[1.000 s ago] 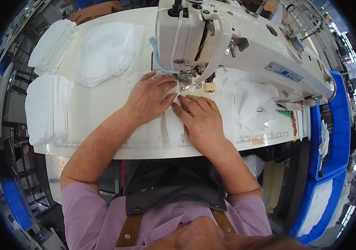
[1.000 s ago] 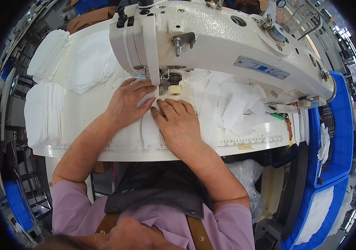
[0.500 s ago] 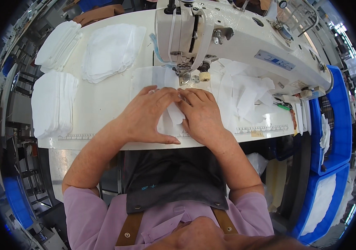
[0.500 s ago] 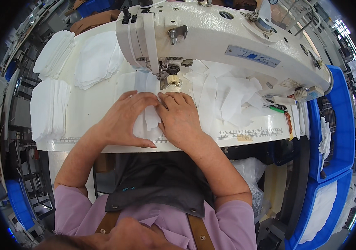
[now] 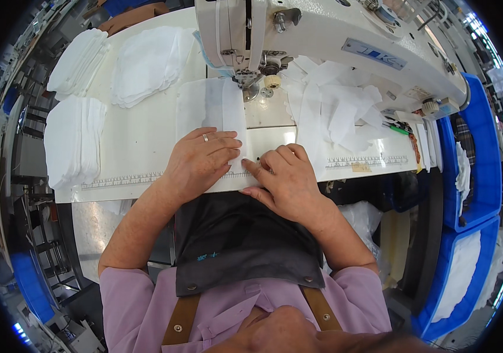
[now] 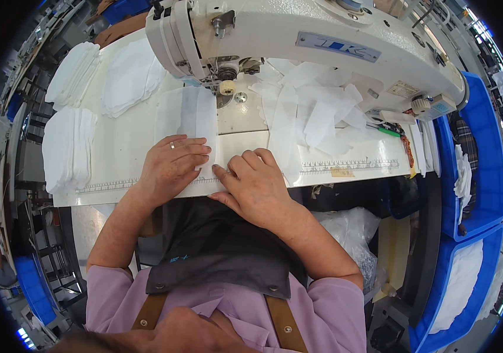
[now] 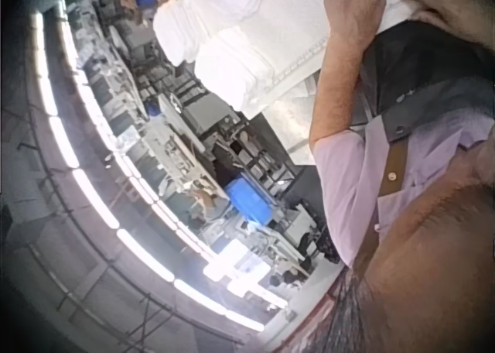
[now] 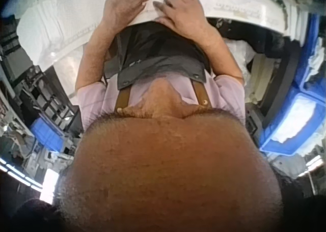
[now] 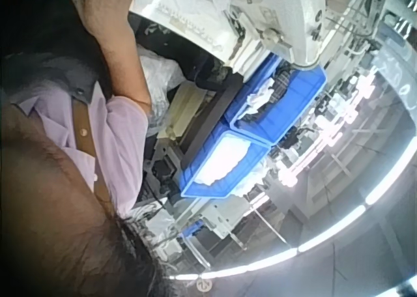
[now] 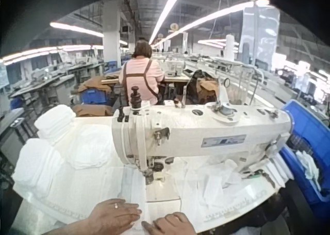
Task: Operating an industrial sewing machine to assemble white fabric masks.
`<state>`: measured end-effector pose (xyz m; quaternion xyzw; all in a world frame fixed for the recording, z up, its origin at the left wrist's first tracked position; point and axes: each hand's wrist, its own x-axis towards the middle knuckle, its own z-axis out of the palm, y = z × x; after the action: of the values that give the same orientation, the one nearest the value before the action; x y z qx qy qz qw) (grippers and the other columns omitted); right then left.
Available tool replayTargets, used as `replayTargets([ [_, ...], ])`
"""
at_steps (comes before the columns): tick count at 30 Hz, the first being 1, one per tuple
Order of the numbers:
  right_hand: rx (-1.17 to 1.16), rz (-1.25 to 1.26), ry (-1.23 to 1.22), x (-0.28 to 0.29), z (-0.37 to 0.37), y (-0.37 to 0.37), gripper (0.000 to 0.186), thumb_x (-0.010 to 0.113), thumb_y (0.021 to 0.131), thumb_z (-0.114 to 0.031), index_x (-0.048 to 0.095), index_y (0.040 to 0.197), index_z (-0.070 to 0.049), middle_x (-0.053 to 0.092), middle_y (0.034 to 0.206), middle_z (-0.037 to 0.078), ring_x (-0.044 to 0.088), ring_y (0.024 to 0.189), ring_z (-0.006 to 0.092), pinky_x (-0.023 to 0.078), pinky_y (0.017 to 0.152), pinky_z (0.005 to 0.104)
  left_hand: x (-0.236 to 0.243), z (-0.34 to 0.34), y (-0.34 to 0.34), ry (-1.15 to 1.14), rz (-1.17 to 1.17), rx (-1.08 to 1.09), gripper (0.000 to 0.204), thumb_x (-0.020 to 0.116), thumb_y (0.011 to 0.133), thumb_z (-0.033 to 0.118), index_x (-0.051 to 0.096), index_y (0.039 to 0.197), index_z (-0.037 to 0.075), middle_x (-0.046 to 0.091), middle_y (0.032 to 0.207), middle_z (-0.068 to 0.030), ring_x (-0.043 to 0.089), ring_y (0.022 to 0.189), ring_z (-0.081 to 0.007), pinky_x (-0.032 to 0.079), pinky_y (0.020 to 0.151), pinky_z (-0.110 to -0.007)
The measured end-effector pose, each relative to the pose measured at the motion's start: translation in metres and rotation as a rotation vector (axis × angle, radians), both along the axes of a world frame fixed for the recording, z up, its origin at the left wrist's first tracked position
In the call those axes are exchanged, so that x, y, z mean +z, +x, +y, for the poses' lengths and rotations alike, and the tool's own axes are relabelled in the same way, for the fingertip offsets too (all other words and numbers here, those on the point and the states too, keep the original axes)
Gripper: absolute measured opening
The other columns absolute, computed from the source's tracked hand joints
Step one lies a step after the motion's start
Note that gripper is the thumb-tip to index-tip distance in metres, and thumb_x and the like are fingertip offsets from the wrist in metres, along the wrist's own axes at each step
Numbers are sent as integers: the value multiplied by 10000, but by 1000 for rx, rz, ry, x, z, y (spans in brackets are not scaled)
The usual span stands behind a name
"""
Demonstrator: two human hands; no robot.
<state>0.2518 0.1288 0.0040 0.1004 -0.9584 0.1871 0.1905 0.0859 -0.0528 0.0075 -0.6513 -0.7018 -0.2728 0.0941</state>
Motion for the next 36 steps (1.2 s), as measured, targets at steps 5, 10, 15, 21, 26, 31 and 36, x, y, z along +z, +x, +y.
replayTargets([
  [5,20,55,45,-5,1,1,440,825,794,-351,735,1130,-82,575,900,44,583,898,237,453,896,415,-8,-2,3,-58,3,-5,311,818,724,44,729,1019,83,756,1157,-22,730,1080,-206,570,967,-431],
  [10,29,56,40,-6,1,-1,444,831,787,-347,734,1128,-79,575,891,41,584,886,231,451,887,409,-11,-2,4,-63,38,-6,321,817,727,60,733,1036,83,750,1164,-15,726,1081,-197,568,965,-422],
  [15,31,41,44,-4,2,0,439,832,787,-349,738,1120,-78,574,892,40,584,889,228,451,890,408,-12,-1,6,-62,56,-6,342,817,720,69,742,1054,83,743,1169,-18,713,1094,-193,562,967,-415],
  [21,61,0,36,4,7,-4,418,829,797,-342,740,1110,-79,576,900,43,585,903,232,451,908,410,-13,-2,4,-48,37,-7,324,821,712,66,752,1028,82,746,1153,-20,716,1074,-196,563,958,-414],
  [26,45,31,-87,10,12,-14,366,807,828,-282,724,1099,-50,674,1086,59,620,1038,256,454,975,419,-1,-2,3,-43,-96,-30,288,818,728,96,757,1009,82,757,1121,-26,729,1018,-210,570,924,-402],
  [31,116,-6,1,7,12,-19,328,799,829,-251,717,1074,-49,699,1149,45,622,1074,248,452,998,421,-11,3,-21,-139,-236,3,262,823,786,161,761,1030,89,745,1196,-34,720,1051,-228,553,936,-413],
  [36,148,-13,53,14,11,-23,313,800,826,-241,719,1067,-58,705,1127,37,621,1047,234,457,988,419,-4,17,-40,-153,-32,81,440,824,826,250,731,1230,103,658,1383,-84,638,1243,-267,498,1033,-441],
])
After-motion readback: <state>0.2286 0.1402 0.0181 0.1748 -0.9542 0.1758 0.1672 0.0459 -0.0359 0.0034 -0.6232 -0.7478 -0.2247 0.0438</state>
